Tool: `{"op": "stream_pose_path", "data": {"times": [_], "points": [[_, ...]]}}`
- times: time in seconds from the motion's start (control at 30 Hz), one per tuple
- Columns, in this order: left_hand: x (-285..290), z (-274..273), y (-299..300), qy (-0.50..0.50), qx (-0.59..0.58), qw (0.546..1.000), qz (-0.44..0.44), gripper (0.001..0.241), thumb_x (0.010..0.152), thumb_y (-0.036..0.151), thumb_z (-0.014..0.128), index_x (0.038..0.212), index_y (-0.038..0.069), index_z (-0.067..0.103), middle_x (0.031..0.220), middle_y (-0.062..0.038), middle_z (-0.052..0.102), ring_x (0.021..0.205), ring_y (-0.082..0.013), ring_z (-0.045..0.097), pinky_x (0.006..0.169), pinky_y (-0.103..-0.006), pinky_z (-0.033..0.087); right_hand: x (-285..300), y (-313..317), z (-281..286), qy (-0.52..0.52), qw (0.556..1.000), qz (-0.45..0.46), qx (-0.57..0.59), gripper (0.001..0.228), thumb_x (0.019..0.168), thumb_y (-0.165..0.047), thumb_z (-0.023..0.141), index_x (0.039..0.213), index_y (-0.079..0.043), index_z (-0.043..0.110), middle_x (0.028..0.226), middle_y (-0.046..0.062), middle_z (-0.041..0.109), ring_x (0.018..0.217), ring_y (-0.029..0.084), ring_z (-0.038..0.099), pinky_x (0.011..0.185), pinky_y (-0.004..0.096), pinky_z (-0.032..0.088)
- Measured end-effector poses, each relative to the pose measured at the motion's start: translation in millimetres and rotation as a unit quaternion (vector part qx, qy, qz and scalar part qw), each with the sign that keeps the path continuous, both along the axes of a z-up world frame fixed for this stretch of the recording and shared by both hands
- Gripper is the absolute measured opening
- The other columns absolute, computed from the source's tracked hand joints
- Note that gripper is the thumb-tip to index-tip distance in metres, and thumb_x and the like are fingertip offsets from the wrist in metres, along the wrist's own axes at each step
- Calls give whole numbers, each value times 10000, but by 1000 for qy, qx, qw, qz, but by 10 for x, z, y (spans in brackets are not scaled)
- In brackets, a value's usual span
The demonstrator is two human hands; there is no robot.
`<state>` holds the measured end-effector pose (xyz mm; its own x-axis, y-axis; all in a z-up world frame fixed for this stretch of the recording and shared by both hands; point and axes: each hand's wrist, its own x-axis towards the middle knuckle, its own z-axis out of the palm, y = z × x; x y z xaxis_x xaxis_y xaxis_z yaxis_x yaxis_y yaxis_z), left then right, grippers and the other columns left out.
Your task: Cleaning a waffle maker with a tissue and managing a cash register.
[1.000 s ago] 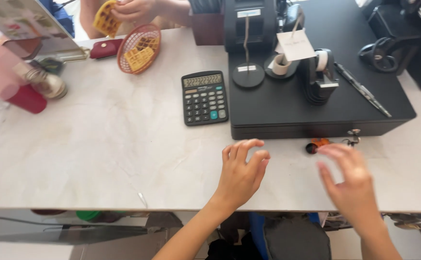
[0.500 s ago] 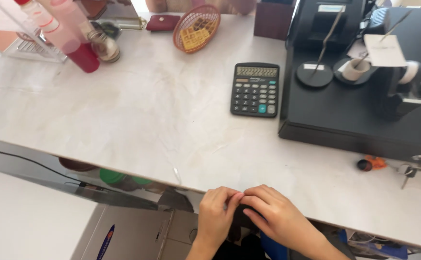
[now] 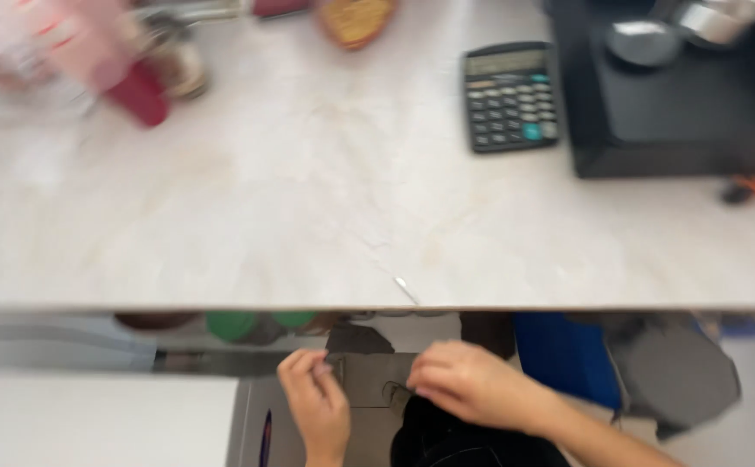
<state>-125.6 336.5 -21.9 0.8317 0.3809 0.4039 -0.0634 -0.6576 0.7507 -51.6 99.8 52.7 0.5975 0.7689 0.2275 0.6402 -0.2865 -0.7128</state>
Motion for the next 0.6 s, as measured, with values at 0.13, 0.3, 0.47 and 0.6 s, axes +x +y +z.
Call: {"op": "stream_pose_path", "data": {"times": [0.13, 0.3, 0.47, 0.6], "points": [[-103, -122, 315, 34, -11, 999, -30, 224, 913, -109, 515, 1096, 6, 572, 1200, -147, 521, 923, -201, 572, 755, -285, 533, 294, -686, -237, -170, 944, -284, -3, 328, 825, -11, 701, 1140, -87, 647, 1311, 75, 609, 1197, 237, 594, 1060, 348, 517], [-201, -115, 288, 24, 15, 995, -98, 238, 903, -123, 531, 1094, 1, 598, 1223, -160, 514, 955, -221, 581, 785, -296, 559, 253, -2053, -25, -172, 787, -588, -74, 330, 1070, -84, 586, 1321, 130, 578, 1445, 341, 544, 1359, 481, 481, 1119, 545, 367], [-334, -60, 47, 17, 7, 996, -89, 200, 937, -74, 530, 1099, 10, 612, 1245, -151, 509, 917, -203, 583, 793, -297, 539, 349, -2167, -160, 41, 812, -563, -151, 639, 1066, -359, 401, 1519, 92, 399, 1604, 322, 328, 1498, 440, 272, 1193, 575, 194], [-467, 169, -303, -6, 34, 997, -73, 241, 903, -81, 566, 1094, 50, 631, 1240, -109, 542, 956, -205, 599, 796, -294, 537, -13, -1184, 30, 198, 955, -202, 86, 290, 909, -226, 618, 1130, -112, 767, 1059, 35, 816, 689, 133, 687, 677, 275, 575]]}}
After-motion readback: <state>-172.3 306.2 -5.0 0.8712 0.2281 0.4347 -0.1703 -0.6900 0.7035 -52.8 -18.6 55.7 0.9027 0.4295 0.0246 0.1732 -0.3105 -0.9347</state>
